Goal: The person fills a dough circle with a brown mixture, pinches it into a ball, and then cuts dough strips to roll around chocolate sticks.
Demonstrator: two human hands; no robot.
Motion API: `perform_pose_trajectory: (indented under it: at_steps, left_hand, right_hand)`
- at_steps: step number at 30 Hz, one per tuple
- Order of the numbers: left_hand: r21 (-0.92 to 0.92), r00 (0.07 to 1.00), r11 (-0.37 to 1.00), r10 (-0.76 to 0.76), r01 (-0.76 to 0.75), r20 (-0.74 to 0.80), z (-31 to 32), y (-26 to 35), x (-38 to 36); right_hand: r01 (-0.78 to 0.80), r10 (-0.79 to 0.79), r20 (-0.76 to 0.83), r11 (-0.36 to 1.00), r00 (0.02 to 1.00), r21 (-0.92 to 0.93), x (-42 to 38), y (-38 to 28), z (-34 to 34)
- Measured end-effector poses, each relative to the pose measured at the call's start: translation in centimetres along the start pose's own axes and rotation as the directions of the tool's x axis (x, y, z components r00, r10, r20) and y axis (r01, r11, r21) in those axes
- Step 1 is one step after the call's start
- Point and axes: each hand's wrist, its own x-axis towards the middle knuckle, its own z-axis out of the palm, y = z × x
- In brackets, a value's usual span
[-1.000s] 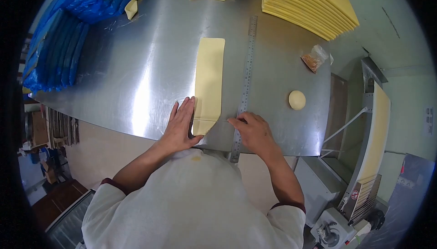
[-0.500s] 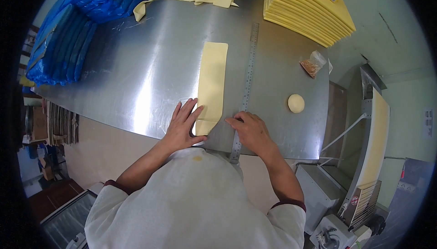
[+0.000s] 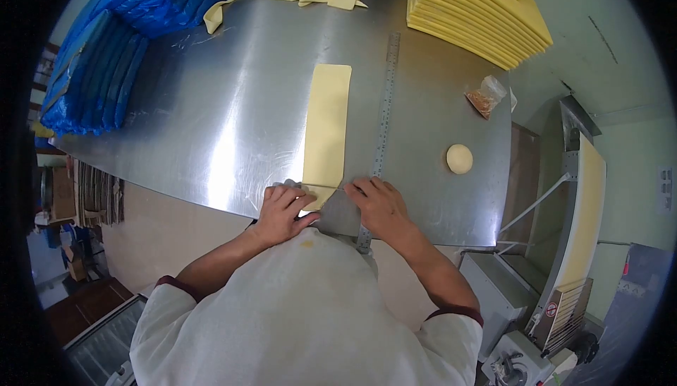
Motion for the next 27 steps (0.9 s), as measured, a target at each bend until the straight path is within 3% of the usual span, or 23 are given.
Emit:
perform_pose_trajectory:
  at_steps: [1, 13, 16, 19, 20, 22, 23, 24, 26, 27]
  left_hand:
    - [-0.036, 0.999, 0.998, -0.049, 0.049, -0.018, -0.5, 0.5, 0.7]
    - [-0.051, 0.999, 0.998, -0.027, 0.025, -0.033, -0.6, 0.5, 0.8]
    - [-0.209, 0.997, 0.977, -0.057, 0.047, -0.043, -0.7, -0.1, 0.4]
    - [-0.362, 0.981, 0.927, -0.15, 0.097, -0.12, -2.7, -0.4, 0.5]
    - [-0.579, 0.94, 0.792, -0.32, 0.195, -0.122, -3.1, -0.5, 0.5]
    - [-0.896, 0.804, 0.351, -0.595, 0.272, 0.011, -3.9, -0.9, 0.7]
    - [-0.847, 0.772, 0.396, -0.636, 0.356, 0.027, -4.8, -2.2, 1.3]
    - [-0.916, 0.757, 0.248, -0.648, 0.316, 0.086, -5.3, -3.4, 2.7]
    - [-0.9, 0.766, 0.222, -0.621, 0.375, 0.166, -7.1, -5.0, 8.1]
    - [-0.861, 0.796, 0.338, -0.594, 0.379, 0.117, -6.9, -6.4, 11.0]
  right_hand:
    - [0.003, -0.003, 0.001, 1.0, 1.0, -0.012, 0.0, 0.0, 0.3]
    - [-0.087, 0.089, -0.02, 0.993, 0.996, 0.074, -1.3, 0.8, -0.4]
    - [-0.123, 0.131, -0.019, 0.965, 0.991, 0.23, -1.7, 1.6, -2.0]
    - [-0.171, 0.259, -0.109, 0.845, 0.96, 0.508, -1.9, 1.5, -4.2]
    - [-0.194, 0.313, -0.147, 0.827, 0.938, 0.528, -1.9, 1.9, -4.6]
    - [-0.237, 0.423, -0.213, 0.783, 0.881, 0.575, -2.2, 2.7, -5.1]
    - [-0.266, 0.458, -0.229, 0.782, 0.859, 0.564, -2.3, 3.3, -5.2]
    - [-0.297, 0.493, -0.244, 0.778, 0.835, 0.554, -2.3, 4.0, -5.0]
    - [-0.325, 0.53, -0.269, 0.771, 0.804, 0.548, -1.8, 5.0, -4.6]
    - [-0.323, 0.536, -0.279, 0.768, 0.797, 0.552, -1.4, 5.4, -4.2]
